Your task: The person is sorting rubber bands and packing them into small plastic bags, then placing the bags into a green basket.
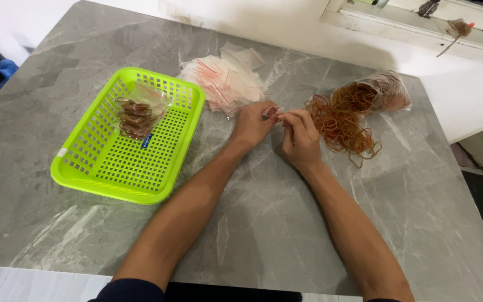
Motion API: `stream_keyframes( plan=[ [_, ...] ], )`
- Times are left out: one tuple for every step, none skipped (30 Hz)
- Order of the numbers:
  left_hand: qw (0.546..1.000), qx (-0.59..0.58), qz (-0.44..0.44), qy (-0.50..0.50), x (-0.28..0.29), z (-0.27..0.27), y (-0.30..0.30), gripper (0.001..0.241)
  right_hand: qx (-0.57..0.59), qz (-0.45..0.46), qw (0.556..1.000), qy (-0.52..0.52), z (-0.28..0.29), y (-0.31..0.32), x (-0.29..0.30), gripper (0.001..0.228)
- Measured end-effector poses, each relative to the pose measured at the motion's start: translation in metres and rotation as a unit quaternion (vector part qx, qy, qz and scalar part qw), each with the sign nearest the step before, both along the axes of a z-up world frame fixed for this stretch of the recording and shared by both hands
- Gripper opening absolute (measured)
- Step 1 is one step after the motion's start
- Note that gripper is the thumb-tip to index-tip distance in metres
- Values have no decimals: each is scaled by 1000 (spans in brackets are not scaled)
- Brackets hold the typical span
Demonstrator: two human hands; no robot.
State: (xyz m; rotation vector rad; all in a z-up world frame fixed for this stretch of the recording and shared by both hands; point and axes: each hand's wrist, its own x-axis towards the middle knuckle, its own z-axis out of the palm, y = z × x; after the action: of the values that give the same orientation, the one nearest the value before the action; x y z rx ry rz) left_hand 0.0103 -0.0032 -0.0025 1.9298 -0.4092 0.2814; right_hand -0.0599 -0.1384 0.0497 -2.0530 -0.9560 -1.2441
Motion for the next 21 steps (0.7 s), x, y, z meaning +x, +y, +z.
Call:
stream_keyframes(
  plan=[
    [1000,0,0,1,-2,2,1,13,0,0,1000,1,0,-1,1,19],
    [1000,-3,-6,-9,-3,4,3,13,-3,-6,1000,-7,-1,-2,3,19],
    [1000,-5,-12,-20,-5,7,4,14,-6,-12,1000,-16,-1,-3,5,20],
    [1000,-6,-12,-19,-6,8,4,14,-6,-11,1000,-15,-1,-4,5,20],
    [1000,-3,-16,-27,-7,10,4,15,-9,-23,1000,-18,-1,-6,6,19],
    [999,0,-21,-34,-8,12,3,15,-11,-34,999,-21,-1,-7,6,19],
    [999,-1,-20,-33,-10,14,4,15,-12,-34,999,-20,0,-7,5,19],
    [999,9,-21,-42,-12,16,4,14,-7,-38,999,-15,2,-8,4,20],
    [998,19,-23,-51,-14,19,5,13,-1,-41,999,-11,2,-8,3,20],
    [998,19,-22,-50,-15,18,5,13,-1,-41,999,-10,2,-8,4,20],
    [999,22,-25,-42,-15,18,4,14,-1,-37,999,-15,2,-8,4,20],
    [999,24,-27,-34,-14,18,4,15,-1,-34,999,-21,2,-8,5,20],
    [999,24,-27,-34,-14,18,4,15,-1,-33,999,-20,0,-8,5,20],
    [998,26,-38,-40,-15,18,5,13,3,-31,999,-20,-1,-8,6,20],
    [997,28,-48,-48,-14,18,6,12,8,-28,999,-20,-2,-9,7,21],
    [997,28,-48,-48,-14,17,6,12,8,-28,999,-21,-3,-8,6,21],
    [997,29,-49,-53,-14,17,5,12,12,-17,1000,-9,-4,-7,6,21],
    [997,29,-50,-58,-14,17,5,12,16,-6,1000,3,-5,-6,5,20],
    [997,29,-49,-59,-13,16,4,12,17,-5,1000,3,-3,-4,3,20],
    [996,34,-50,-65,-12,16,3,15,13,-6,1000,6,-1,-3,2,21],
    [995,40,-51,-70,-12,14,4,18,10,-6,1000,11,-1,0,-1,22]
  ],
)
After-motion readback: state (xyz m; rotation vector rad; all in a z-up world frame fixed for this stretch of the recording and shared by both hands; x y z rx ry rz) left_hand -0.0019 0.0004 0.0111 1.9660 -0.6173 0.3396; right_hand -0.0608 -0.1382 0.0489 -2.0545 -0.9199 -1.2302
